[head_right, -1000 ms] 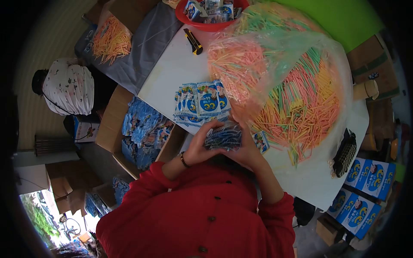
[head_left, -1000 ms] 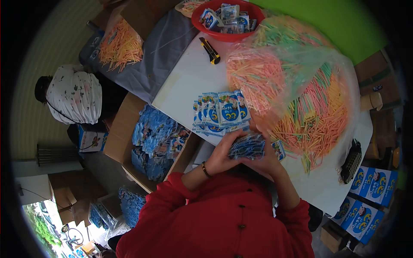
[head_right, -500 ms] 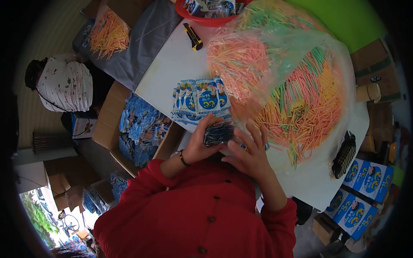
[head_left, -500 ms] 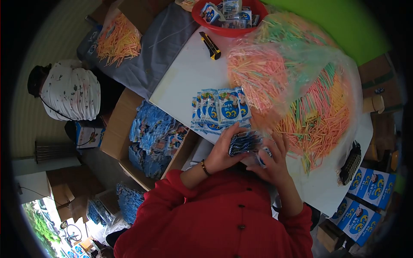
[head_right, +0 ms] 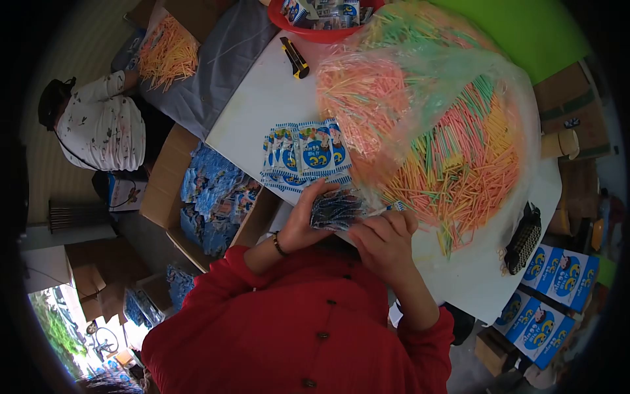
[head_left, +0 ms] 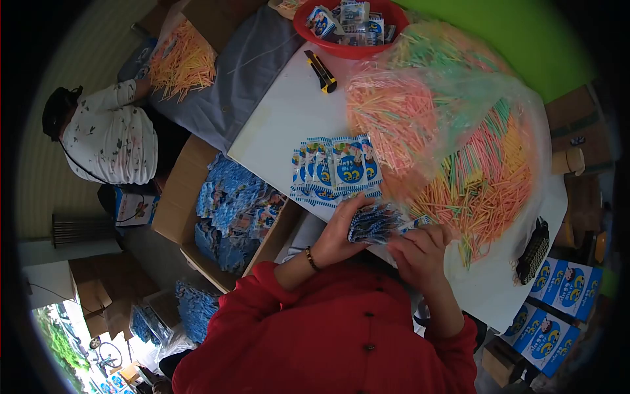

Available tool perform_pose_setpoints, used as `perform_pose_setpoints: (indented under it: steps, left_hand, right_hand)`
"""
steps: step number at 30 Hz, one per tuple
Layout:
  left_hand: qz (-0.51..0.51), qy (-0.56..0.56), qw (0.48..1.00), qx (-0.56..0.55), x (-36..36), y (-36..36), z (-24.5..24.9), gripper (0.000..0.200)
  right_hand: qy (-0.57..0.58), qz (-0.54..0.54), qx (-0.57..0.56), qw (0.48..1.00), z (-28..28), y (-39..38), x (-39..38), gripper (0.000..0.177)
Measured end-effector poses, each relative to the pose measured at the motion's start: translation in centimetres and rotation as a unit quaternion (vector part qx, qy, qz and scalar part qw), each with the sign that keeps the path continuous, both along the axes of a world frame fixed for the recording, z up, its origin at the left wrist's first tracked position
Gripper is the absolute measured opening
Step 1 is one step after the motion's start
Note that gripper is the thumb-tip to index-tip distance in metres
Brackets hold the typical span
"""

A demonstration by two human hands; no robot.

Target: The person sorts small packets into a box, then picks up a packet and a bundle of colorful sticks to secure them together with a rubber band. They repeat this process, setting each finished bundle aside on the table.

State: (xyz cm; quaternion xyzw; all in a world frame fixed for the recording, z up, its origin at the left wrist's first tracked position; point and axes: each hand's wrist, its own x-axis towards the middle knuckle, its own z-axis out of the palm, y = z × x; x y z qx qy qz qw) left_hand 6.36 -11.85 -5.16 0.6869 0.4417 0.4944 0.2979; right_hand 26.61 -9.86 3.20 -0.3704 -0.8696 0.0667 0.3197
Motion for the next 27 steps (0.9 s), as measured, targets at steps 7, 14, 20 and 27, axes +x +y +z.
perform_pose_setpoints:
  steps: [7, 14, 20, 27]
  left_hand:
    - [-0.003, -0.011, 1.000, 0.000, 0.2, -0.1, -0.1, 0.097]
    - [-0.015, 0.029, 0.999, 0.022, 0.0, -0.2, -0.2, 0.099]
    - [0.004, -0.015, 1.000, -0.015, -0.5, -0.5, 1.0, 0.101]
    - [-0.028, 0.006, 0.999, -0.033, -0.8, -0.2, 0.0, 0.089]
  right_hand:
    - [-0.094, 0.018, 0.020, 0.995, 2.3, -0.1, -1.6, 0.014]
    - [-0.174, 0.133, 0.008, 0.976, 0.8, -0.8, -3.2, 0.023]
    - [0.145, 0.060, -0.227, 0.961, 0.4, 1.6, 0.5, 0.085]
    - [0.125, 0.054, -0.349, 0.927, -6.4, 2.2, 0.1, 0.101]
